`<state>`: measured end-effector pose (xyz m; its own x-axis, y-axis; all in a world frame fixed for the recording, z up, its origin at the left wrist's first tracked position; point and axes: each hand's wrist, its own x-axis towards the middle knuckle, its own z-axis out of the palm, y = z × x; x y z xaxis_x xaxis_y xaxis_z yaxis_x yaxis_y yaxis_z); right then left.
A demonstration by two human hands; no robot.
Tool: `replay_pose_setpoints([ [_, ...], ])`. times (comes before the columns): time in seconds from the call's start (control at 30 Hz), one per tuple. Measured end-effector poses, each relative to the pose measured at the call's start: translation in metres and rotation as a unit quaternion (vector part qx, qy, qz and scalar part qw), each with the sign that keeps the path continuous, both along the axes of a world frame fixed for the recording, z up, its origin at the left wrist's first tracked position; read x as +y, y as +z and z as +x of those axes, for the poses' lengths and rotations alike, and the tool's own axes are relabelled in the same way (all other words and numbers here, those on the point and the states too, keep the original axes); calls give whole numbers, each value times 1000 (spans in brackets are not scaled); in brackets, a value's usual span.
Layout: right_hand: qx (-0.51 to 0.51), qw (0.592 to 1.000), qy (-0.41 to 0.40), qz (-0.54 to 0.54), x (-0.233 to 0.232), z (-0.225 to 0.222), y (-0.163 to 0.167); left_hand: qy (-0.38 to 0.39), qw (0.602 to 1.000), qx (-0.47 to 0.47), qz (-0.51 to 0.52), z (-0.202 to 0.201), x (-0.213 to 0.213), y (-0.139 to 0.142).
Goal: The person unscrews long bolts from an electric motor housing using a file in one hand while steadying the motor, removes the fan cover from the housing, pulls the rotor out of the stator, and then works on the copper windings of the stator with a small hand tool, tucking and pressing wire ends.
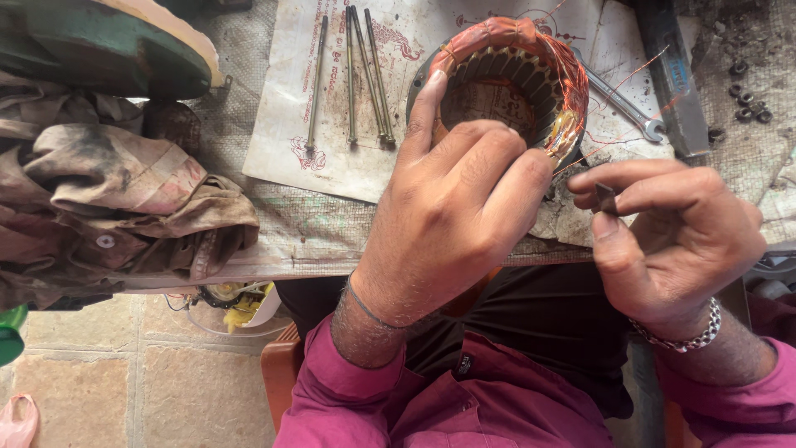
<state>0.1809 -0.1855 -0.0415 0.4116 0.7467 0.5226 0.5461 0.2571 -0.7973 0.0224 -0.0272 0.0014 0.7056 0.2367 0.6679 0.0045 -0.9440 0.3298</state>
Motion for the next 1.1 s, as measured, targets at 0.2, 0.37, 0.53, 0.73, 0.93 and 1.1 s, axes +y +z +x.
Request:
replay_pose_setpoints([
  [0.2,-85,996,8,-4,9,-4,8,-9,1000,-4,13,-2,4,-3],
  [0.37,-49,998,28,-9,11,-5,13,-16,1000,14,-2,-4,4,-5],
  [0.53,0,997,68,-26,10,2,13,-27,999,19,-9,-5,5,-3],
  [0.73,-33,996,78,-28,11,5,13,-44,999,20,-20,-6,4,3],
  [0.93,-84,994,71,-13,14,3,14,-48,998,37,-8,-6,3,5],
  [1.1,-87,991,97,-11,14,2,15,-91,994,39,-44,-14,13,5],
])
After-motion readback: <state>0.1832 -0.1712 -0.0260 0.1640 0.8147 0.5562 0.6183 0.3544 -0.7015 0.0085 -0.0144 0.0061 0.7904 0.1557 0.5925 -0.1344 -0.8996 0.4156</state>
